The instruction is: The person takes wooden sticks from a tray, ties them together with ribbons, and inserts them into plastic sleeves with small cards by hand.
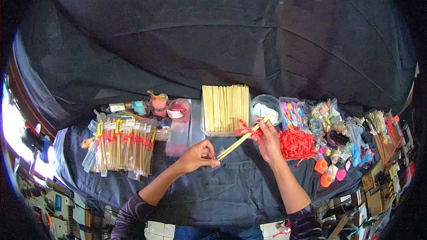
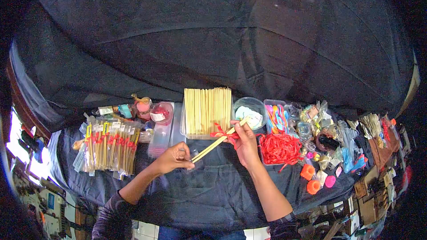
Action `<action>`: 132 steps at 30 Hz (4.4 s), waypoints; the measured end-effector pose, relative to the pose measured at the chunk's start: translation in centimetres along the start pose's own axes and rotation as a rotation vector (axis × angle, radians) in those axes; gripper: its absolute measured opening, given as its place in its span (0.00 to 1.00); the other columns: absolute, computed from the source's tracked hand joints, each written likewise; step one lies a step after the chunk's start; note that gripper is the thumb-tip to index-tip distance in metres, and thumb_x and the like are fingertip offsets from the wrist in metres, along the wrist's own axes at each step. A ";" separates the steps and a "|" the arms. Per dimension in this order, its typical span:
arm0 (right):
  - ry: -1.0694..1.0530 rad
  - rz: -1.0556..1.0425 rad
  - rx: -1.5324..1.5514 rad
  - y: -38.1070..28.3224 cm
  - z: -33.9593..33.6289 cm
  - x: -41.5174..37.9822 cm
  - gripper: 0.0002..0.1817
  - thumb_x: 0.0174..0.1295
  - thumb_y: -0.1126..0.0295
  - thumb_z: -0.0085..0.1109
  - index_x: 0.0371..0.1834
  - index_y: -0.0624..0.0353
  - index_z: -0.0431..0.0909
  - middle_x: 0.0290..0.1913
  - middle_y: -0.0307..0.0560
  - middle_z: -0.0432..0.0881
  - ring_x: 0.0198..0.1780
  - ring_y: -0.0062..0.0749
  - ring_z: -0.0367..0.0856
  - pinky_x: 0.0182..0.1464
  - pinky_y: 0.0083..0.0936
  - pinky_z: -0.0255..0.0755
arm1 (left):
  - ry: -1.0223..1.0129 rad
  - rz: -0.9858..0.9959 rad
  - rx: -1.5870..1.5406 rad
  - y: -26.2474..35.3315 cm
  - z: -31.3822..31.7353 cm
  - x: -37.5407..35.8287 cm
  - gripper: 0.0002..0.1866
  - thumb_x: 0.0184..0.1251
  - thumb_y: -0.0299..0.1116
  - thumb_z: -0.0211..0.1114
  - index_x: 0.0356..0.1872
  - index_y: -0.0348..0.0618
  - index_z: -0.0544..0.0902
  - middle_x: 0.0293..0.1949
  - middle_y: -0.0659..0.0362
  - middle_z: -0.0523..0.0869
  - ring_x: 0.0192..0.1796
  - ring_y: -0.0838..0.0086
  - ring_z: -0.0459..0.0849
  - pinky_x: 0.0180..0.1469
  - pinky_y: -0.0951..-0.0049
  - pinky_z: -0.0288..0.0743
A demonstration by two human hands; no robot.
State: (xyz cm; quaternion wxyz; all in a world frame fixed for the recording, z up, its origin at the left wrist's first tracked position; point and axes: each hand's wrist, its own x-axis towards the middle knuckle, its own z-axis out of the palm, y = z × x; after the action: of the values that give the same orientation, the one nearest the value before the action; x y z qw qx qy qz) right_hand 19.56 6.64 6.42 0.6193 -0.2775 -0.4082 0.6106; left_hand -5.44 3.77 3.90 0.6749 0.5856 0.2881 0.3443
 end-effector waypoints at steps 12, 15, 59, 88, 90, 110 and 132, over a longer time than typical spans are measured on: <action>-0.085 0.041 -0.071 0.0 0.0 -0.1 0.13 0.66 0.67 0.45 0.47 0.64 0.71 0.33 0.44 0.77 0.34 0.27 0.79 0.38 0.26 0.78 | -0.009 -0.025 0.074 0.1 0.2 -0.1 0.14 0.55 0.23 0.65 0.37 0.40 0.68 0.29 0.58 0.80 0.33 0.79 0.80 0.38 0.80 0.73; -0.118 0.071 -0.097 0.6 0.0 -0.2 0.12 0.66 0.68 0.46 0.46 0.63 0.72 0.34 0.45 0.77 0.35 0.26 0.79 0.38 0.26 0.78 | -0.023 0.004 0.144 -0.1 0.2 0.1 0.12 0.57 0.24 0.64 0.39 0.39 0.70 0.29 0.59 0.80 0.34 0.80 0.79 0.38 0.80 0.72; -0.189 0.021 -0.331 4.7 4.0 -2.9 0.23 0.58 0.80 0.55 0.53 0.57 0.57 0.26 0.42 0.77 0.28 0.20 0.77 0.29 0.16 0.73 | 0.362 0.319 -0.027 -2.1 3.4 0.5 0.04 0.60 0.23 0.60 0.35 0.38 0.75 0.44 0.60 0.72 0.43 0.81 0.76 0.48 0.79 0.70; -0.205 0.187 -0.376 4.6 3.0 -2.5 0.07 0.64 0.69 0.51 0.43 0.58 0.71 0.36 0.38 0.77 0.37 0.18 0.76 0.36 0.16 0.72 | 0.402 0.063 -0.098 -1.0 3.0 0.1 0.05 0.63 0.31 0.60 0.34 0.42 0.76 0.25 0.68 0.75 0.23 0.89 0.66 0.22 0.87 0.57; -0.216 0.197 -0.347 4.5 3.1 -2.5 0.09 0.63 0.70 0.52 0.45 0.58 0.70 0.37 0.38 0.77 0.38 0.18 0.76 0.36 0.17 0.72 | 0.440 0.096 -0.086 -0.9 3.1 0.1 0.04 0.64 0.31 0.59 0.34 0.43 0.76 0.24 0.68 0.73 0.22 0.89 0.65 0.21 0.87 0.57; -0.623 0.132 -0.569 0.2 5.8 1.0 0.10 0.58 0.74 0.58 0.40 0.58 0.69 0.28 0.33 0.76 0.31 0.13 0.73 0.32 0.12 0.67 | 0.457 0.240 -0.208 2.7 3.0 0.7 0.05 0.64 0.30 0.58 0.35 0.40 0.75 0.26 0.64 0.76 0.27 0.83 0.74 0.27 0.81 0.69; 0.204 -0.484 -1.464 -0.1 -8.6 7.6 0.10 0.53 0.68 0.58 0.36 0.60 0.77 0.32 0.55 0.80 0.34 0.47 0.78 0.37 0.36 0.72 | 0.511 0.205 -0.238 0.3 2.7 0.7 0.05 0.64 0.30 0.58 0.35 0.41 0.75 0.31 0.64 0.77 0.34 0.82 0.76 0.38 0.80 0.72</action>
State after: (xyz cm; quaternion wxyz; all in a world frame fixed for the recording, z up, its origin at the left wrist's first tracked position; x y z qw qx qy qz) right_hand 26.26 15.39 3.37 0.4288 -0.5739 -0.6976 0.0045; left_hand -2.93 2.71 4.63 0.6061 0.4228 0.3459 0.5781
